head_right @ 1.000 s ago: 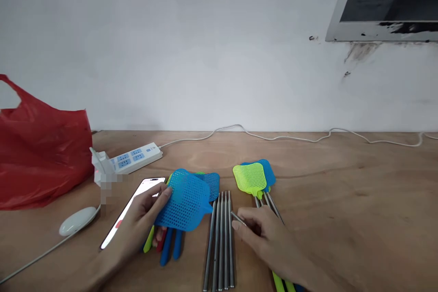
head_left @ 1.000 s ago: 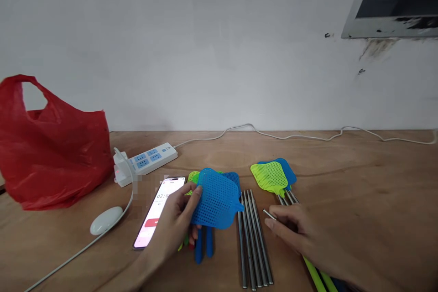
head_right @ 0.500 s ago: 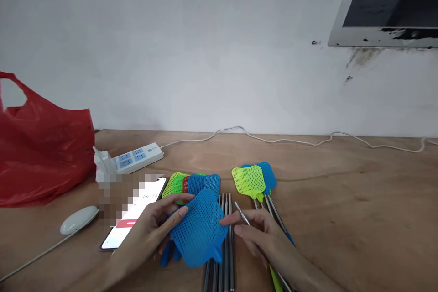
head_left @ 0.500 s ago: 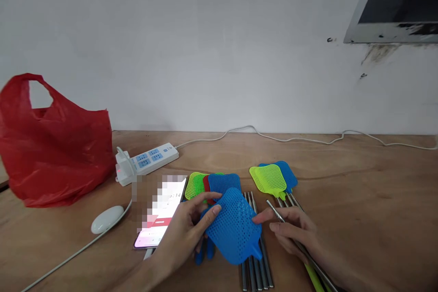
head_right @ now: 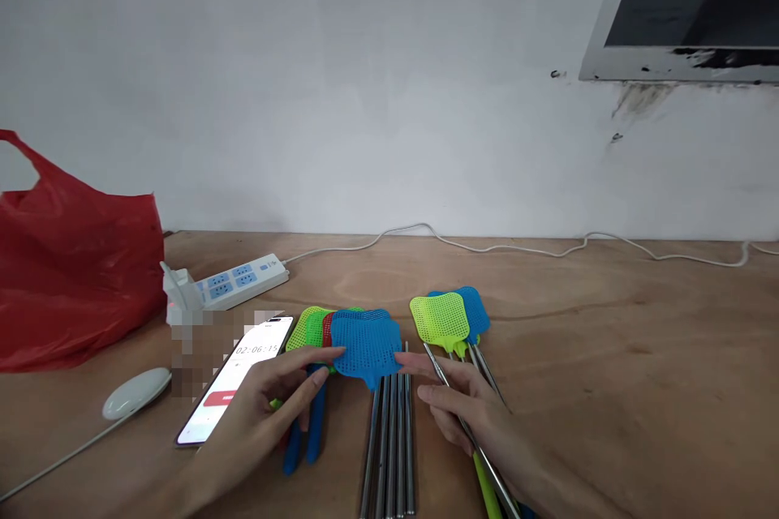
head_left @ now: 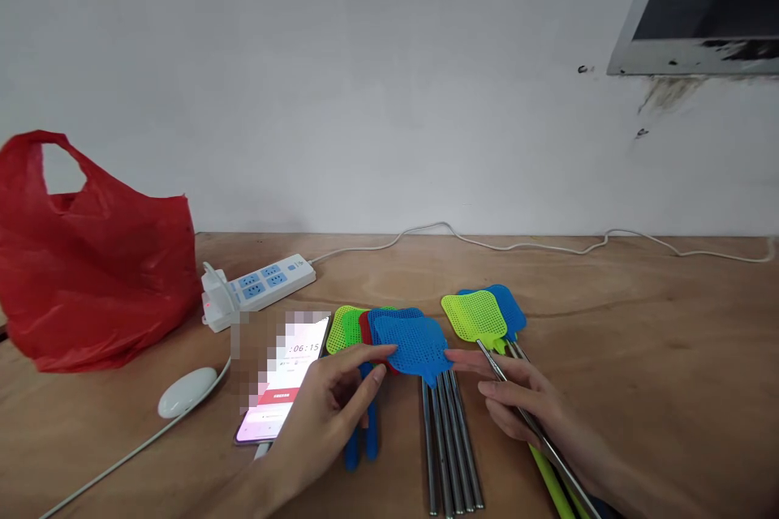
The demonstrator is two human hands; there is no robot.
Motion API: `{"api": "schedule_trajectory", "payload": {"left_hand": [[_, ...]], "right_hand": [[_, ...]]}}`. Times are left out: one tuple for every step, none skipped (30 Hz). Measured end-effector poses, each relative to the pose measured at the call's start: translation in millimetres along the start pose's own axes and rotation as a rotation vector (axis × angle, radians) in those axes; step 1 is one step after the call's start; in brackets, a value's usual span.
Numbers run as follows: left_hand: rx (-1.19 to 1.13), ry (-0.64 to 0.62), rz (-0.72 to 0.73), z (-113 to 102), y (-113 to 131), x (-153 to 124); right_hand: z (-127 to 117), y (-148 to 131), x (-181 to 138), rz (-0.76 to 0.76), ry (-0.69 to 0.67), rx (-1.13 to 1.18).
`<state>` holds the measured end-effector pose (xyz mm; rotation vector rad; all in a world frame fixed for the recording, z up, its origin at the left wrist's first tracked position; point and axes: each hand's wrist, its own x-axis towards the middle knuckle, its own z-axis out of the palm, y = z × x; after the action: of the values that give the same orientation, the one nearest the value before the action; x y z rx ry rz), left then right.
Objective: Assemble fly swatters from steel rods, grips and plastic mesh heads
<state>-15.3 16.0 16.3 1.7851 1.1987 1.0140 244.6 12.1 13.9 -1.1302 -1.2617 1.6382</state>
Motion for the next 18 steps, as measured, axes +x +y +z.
{"api": "schedule_trajectory", "payload": {"left_hand": [[-0.006,0.030,-0.010,-1.1,-1.5,1.4],[-0.004,0.060,-0.027,-2.5,-3.3,3.0],[0.002,0.090,-0.047,-4.1,-5.4,4.7],[0.015,0.118,-0.064,-5.9,-7.6,6.4],[0.038,0.141,-0.072,-7.7,-9.9,8.0],[0.078,0.161,-0.066,-9.6,-12.0,9.5],[0.138,0.180,-0.044,-11.4,-13.8,10.7],[0.219,0.198,-0.007,-13.0,-15.3,11.8],[0.315,0.212,0.035,-14.5,-16.4,12.6],[0.416,0.220,0.076,-15.7,-17.1,13.2],[0.509,0.226,0.111,-16.7,-17.5,13.6],[0.590,0.228,0.136,-17.4,-17.8,13.9],[0.656,0.225,0.154,-17.8,-18.1,14.0],[0.709,0.219,0.162,-17.9,-18.4,14.0],[0.754,0.213,0.166,-17.8,-19.0,13.8],[0.788,0.207,0.169,-17.5,-19.6,13.5],[0.813,0.199,0.176,-16.9,-20.4,13.0],[0.828,0.190,0.188,-16.3,-21.1,12.4]], "right_hand": [[0.1,0.0,0.5,-0.005,0.020,0.010],[-0.1,0.2,1.3,-0.018,0.054,0.027],[-0.5,0.4,2.2,-0.037,0.096,0.048],[-1.1,0.5,3.0,-0.061,0.142,0.069],[-1.7,0.2,3.7,-0.083,0.186,0.087],[-2.3,-0.3,4.1,-0.103,0.223,0.103],[-2.7,-1.2,4.4,-0.120,0.245,0.120],[-3.0,-2.1,4.5,-0.133,0.257,0.141],[-3.2,-2.9,4.6,-0.146,0.261,0.164],[-3.3,-3.5,4.7,-0.155,0.259,0.188],[-3.5,-3.5,5.0,-0.159,0.252,0.207],[-3.8,-2.9,5.4,-0.157,0.246,0.220],[-4.3,-1.8,6.0,-0.153,0.248,0.228],[-5.0,-0.1,6.7,-0.150,0.256,0.229],[-6.0,1.8,7.4,-0.147,0.266,0.226],[-7.0,3.9,8.2,-0.147,0.276,0.219],[-8.0,5.7,8.8,-0.149,0.285,0.212],[-8.9,7.2,9.4,-0.153,0.293,0.208]]}}
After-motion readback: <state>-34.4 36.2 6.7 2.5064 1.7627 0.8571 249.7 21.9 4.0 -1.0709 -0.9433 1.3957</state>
